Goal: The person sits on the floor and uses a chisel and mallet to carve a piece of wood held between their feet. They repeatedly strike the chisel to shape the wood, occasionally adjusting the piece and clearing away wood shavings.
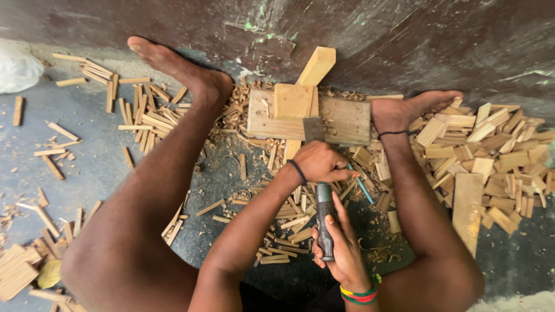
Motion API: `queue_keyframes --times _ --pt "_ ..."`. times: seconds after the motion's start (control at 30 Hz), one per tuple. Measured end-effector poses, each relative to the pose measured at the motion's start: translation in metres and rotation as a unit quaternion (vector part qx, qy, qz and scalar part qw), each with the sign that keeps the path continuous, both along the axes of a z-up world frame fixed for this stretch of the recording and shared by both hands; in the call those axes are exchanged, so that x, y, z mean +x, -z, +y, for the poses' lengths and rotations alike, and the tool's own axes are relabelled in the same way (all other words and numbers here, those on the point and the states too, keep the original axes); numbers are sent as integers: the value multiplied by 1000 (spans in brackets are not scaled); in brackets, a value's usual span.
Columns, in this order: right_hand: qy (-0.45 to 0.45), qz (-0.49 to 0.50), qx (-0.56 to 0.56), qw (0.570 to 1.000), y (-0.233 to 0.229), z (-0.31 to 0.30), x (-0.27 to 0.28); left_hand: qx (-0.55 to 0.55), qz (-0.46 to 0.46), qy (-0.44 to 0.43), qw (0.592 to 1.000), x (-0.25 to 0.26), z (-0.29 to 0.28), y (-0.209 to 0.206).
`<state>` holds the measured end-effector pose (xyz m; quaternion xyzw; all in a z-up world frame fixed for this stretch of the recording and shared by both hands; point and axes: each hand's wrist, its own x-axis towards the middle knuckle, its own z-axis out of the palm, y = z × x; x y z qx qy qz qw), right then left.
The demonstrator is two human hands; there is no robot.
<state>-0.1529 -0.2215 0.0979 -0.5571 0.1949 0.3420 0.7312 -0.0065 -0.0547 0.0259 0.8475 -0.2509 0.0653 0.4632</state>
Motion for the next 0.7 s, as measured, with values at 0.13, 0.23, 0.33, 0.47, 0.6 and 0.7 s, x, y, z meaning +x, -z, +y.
queue_keyframes --times 0.13,0.23,0.33,0.47,0.6,0.7 --pt "-7 5 6 1000 -1 6 4 -9 0 1 1000 7 2 3" --pt "-6 9 -33 999 0 12 3 -8 -3 8 1000 8 0 14" --pt "-20 -24 -27 999 6 22 10 -4 7 24 1000 21 3 19" --pt "0 -40 -18 999 22 36 41 47 -9 -36 998 51 14 13" --pt "13 -78 -5 997 45 38 40 55 -51 -39 996 51 11 25" --pt "23 -72 19 997 57 35 36 99 -49 -14 994 54 1 30"
